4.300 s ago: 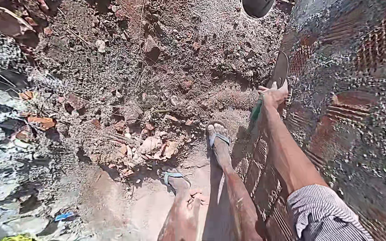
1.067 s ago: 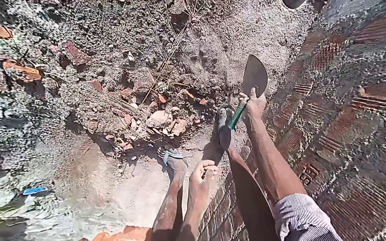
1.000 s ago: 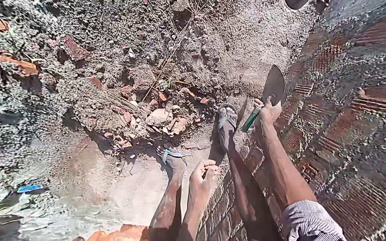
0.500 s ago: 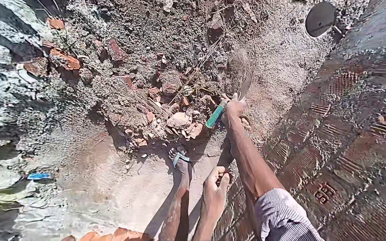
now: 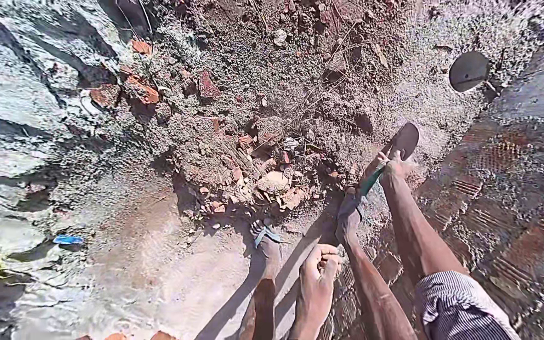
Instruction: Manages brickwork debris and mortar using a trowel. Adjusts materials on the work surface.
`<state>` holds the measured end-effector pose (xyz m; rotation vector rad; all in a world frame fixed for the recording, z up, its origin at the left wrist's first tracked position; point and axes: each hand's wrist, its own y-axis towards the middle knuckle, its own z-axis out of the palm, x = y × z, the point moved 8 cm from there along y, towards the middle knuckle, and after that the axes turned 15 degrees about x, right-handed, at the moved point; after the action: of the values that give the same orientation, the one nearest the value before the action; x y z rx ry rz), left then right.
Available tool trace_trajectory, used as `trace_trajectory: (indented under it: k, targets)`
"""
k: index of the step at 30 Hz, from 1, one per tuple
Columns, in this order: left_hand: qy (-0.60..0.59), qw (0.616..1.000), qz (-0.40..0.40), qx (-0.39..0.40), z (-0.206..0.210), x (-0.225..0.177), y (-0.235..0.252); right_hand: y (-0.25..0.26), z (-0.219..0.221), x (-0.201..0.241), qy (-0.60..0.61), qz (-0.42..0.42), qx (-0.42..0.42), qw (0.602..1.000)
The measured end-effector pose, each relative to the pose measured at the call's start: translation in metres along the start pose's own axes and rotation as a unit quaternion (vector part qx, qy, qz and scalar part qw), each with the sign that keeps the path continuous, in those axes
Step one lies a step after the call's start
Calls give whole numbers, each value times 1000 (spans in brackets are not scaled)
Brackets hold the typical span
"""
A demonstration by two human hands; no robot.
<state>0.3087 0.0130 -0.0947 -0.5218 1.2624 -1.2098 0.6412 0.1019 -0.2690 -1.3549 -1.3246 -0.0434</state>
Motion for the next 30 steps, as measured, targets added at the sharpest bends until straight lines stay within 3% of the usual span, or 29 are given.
trace_trajectory:
  k: [3,6,10,15,18,23,30]
  targets:
    - [-14,1000,23,-11,-7,-8,0,-31,81,13,-51,-8,71,996]
    - [-16,999,26,-12,-7,-9,1,-61,132,21,-87,-6,143,986]
    - [1,1000,13,5,6,-11,9,-82,140,47,-76,-6,267,961]
    - [17,1000,-17,7,-6,-7,18,-140,158,69,-149,-14,342,928]
    - [6,999,-27,-32,-28,-6,18,-171,149,66,-102,-23,304,947]
    - [-22,998,-31,-42,-31,3,25,-197,81,56,14,61,215,975]
    - [-88,994,-31,-49,-24,14,25,-306,25,20,205,253,197,925]
